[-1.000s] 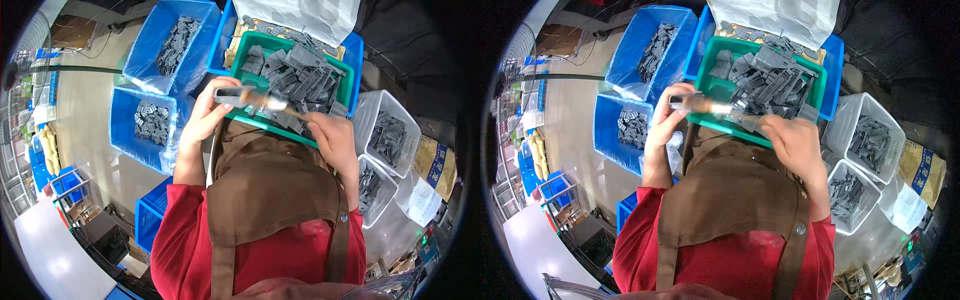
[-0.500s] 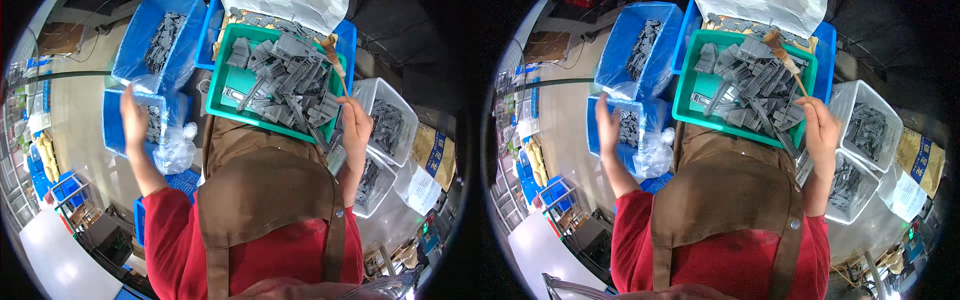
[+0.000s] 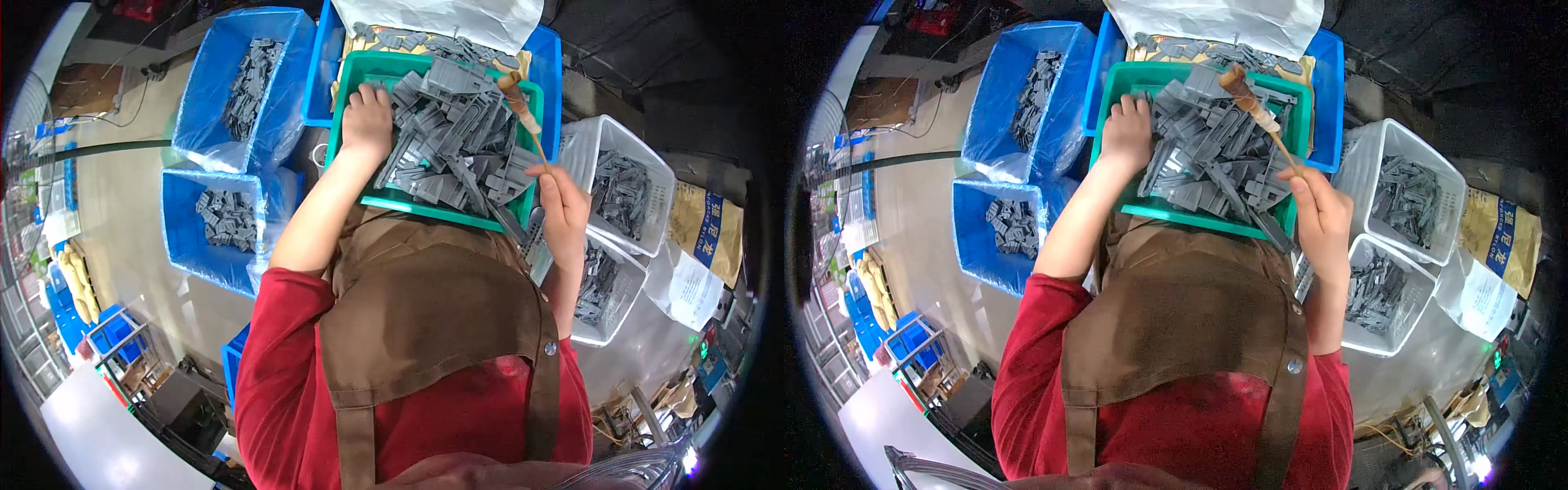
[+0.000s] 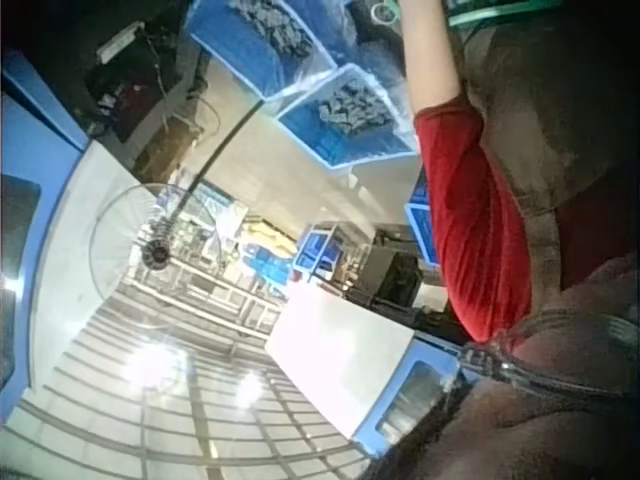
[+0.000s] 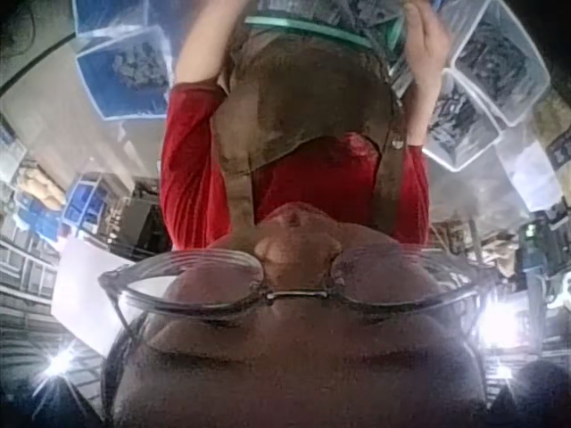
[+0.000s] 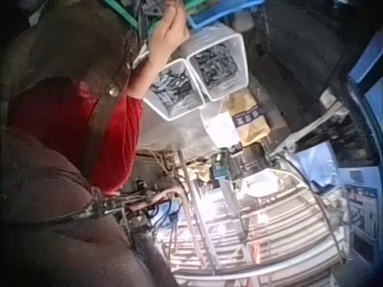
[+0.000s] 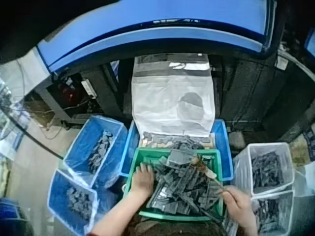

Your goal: Cleaning and inspecting metal parts with a brush and sorting them into bins.

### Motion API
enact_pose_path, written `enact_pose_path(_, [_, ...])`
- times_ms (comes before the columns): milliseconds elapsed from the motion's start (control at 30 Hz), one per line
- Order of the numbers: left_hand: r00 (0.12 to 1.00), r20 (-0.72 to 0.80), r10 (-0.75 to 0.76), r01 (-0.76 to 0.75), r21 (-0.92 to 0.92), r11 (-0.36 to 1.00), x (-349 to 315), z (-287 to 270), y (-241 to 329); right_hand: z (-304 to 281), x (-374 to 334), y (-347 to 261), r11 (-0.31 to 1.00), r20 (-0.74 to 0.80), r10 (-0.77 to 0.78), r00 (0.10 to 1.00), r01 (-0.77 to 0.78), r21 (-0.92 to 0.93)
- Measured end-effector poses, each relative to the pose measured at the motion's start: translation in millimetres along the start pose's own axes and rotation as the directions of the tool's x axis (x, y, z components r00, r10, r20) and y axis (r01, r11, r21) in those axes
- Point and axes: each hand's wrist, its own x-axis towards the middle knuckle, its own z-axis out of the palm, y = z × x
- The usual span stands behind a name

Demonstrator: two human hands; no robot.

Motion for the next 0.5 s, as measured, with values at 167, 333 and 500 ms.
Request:
enact_pose_path(167, [0.998,-0.025,0.051,-0.055,-0.246,0.968,-24,-1,-15,3,3,-4,0.999,0.01,-0.009,1.0,0.008,0.041])
enact_pose_path(333, [0.963,-0.258,-0.075,-0.116,-0.651,0.751,-68,-62,-25,-1,3,-5,1.0,0.012,-0.003,1.0,0.003,-0.002])
enact_pose_path(500, [0.753,-0.634,-0.179,-0.494,-0.723,0.483,-86,-68,-36,18,8,-15,0.988,0.077,-0.13,0.988,0.123,0.089])
